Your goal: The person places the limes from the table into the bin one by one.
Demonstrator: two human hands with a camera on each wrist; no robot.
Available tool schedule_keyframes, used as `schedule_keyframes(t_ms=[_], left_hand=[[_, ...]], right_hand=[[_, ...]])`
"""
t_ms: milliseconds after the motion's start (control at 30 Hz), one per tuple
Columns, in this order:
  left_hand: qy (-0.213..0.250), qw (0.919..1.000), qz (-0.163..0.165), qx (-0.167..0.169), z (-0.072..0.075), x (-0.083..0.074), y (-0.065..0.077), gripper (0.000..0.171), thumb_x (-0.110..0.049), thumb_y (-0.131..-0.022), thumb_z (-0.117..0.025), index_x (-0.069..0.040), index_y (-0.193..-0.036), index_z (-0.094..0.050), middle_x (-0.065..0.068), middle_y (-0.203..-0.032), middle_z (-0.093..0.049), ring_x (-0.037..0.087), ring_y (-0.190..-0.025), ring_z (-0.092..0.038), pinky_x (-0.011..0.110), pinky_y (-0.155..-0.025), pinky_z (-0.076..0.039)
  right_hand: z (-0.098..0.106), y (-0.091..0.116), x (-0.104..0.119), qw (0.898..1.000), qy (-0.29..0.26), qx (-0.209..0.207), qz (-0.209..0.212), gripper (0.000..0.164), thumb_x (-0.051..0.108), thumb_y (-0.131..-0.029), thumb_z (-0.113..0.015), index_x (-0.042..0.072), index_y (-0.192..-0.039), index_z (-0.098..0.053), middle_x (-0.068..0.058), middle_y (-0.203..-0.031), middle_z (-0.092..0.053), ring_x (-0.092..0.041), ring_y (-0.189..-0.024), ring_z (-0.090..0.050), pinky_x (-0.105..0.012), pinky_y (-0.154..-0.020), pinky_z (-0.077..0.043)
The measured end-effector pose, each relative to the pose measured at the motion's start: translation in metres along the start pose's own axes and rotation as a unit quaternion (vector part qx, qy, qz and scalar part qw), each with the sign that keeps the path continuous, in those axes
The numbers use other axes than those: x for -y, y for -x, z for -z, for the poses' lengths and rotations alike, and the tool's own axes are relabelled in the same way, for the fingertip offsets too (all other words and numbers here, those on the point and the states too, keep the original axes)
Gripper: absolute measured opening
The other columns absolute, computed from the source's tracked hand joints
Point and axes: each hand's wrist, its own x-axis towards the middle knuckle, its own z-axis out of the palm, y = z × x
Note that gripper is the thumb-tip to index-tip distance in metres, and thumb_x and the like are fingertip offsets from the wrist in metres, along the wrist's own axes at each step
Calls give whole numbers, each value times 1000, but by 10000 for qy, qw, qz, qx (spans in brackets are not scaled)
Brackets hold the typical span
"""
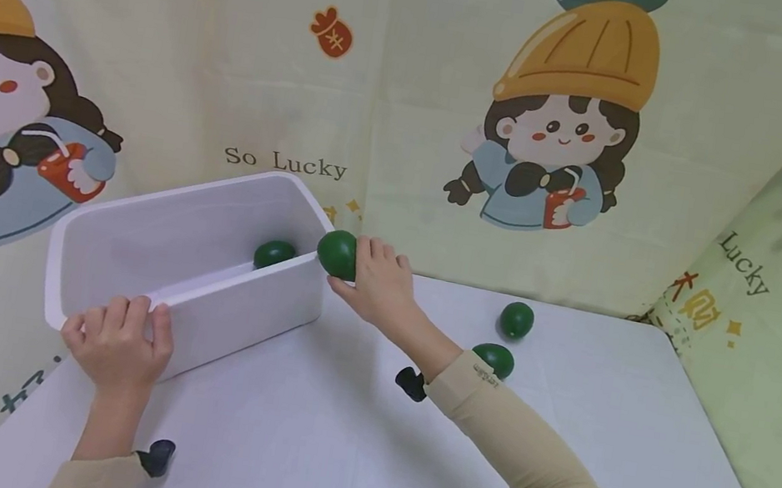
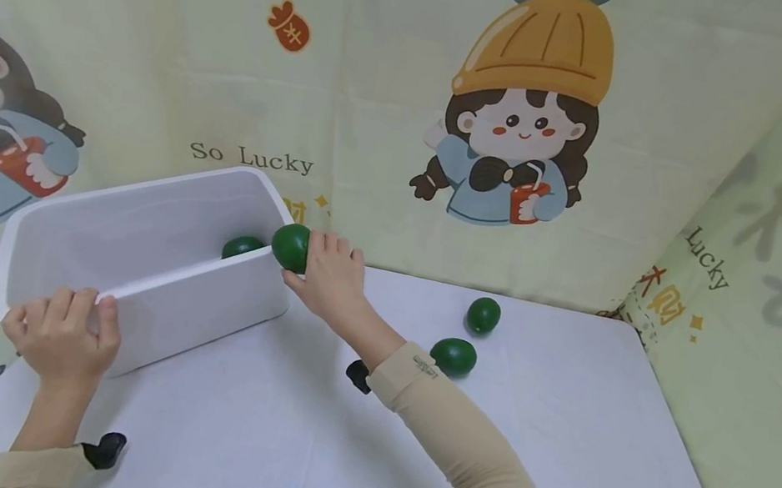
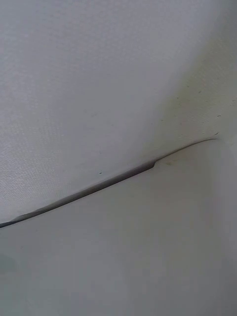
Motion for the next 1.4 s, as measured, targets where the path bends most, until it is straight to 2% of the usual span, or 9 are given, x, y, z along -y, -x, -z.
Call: schedule_keyframes(t_ms=[233,700,933,1200,1400], left_hand=[[5,10000,16,94,2,0,0,43,-32,-85,-41,8,-84,-56,26,-78,-54,44,-72,-42,57,-79,-27],[-6,10000,36,-62,2,-2,-2,42,-32,-84,-42,7,-82,-56,26,-77,-54,44,-71,-42,57,-79,-26],[-77,9999,58,-38,2,-3,-3,49,-37,-88,-37,7,-82,-56,26,-77,-54,44,-72,-42,57,-79,-26],[-119,9999,52,49,4,-2,-2,50,-38,-89,-36,8,-83,-56,26,-77,-54,44,-73,-42,57,-79,-26],[-115,9999,20,-44,2,-3,-2,49,-37,-88,-37,8,-82,-56,26,-77,-54,44,-72,-43,57,-79,-26]], right_hand=[[6,-6,6,9999,28,6,115,69,57,-83,-49,6,-127,-38,-7,-113,-49,-21,-102,-46,-36,-82,-40],[16,-23,17,9999,68,142,68,71,59,-83,-48,7,-130,-36,-6,-118,-47,-19,-105,-45,-35,-83,-39],[23,-31,23,9997,142,202,67,72,59,-83,-48,9,-133,-34,-6,-122,-46,-19,-107,-43,-34,-84,-38],[24,-36,31,9996,102,210,149,70,59,-84,-46,10,-132,-35,-5,-123,-46,-17,-110,-42,-34,-85,-38],[22,-40,33,9995,163,218,188,70,60,-84,-44,10,-132,-35,-4,-123,-45,-17,-110,-43,-33,-85,-38]])
